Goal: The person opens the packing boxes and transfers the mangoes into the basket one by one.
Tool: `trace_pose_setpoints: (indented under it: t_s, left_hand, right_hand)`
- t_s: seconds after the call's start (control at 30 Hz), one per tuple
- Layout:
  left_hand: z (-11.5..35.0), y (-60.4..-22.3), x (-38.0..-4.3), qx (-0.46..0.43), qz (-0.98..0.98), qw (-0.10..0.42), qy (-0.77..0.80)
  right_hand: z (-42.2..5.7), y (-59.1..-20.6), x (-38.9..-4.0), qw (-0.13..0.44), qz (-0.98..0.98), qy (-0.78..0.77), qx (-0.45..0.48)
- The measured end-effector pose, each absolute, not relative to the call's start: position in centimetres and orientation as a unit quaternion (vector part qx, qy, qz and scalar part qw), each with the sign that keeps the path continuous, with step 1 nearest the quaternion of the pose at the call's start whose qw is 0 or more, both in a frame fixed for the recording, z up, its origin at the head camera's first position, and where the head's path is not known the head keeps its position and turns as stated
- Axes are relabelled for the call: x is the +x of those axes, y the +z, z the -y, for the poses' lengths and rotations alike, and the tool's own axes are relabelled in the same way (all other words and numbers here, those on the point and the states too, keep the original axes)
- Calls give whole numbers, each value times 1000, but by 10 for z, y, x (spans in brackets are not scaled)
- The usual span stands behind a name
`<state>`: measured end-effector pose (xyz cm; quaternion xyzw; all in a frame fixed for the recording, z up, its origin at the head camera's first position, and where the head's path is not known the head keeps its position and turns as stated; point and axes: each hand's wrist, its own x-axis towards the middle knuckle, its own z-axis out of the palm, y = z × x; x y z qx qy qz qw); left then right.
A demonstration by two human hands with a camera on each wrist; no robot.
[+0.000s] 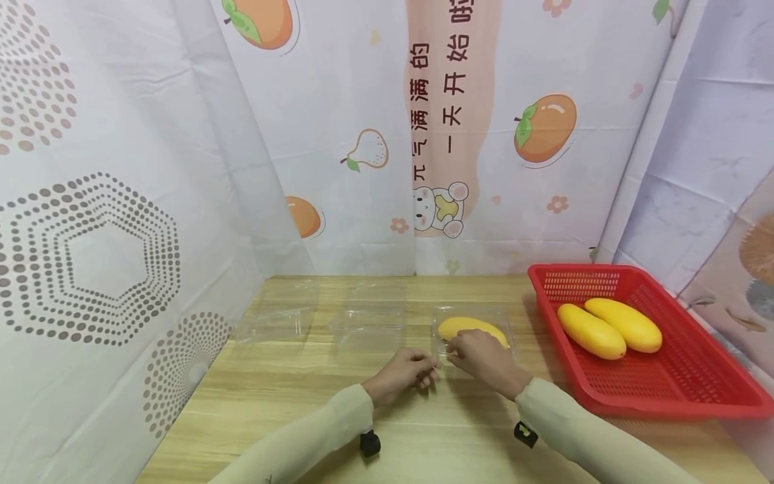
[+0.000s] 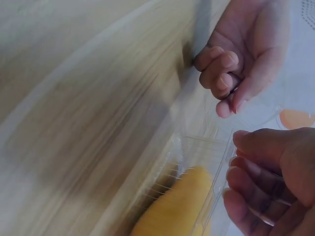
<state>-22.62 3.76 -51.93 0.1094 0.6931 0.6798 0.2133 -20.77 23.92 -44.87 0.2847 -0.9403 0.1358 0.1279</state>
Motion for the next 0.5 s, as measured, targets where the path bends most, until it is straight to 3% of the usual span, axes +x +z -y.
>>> trace_pose_setpoints:
  t_s: [0.5]
  left_hand:
    - [-47,-519,-228,91,-681,209,695]
  right_hand:
    - [-234,-457,-212,185,918,98,337]
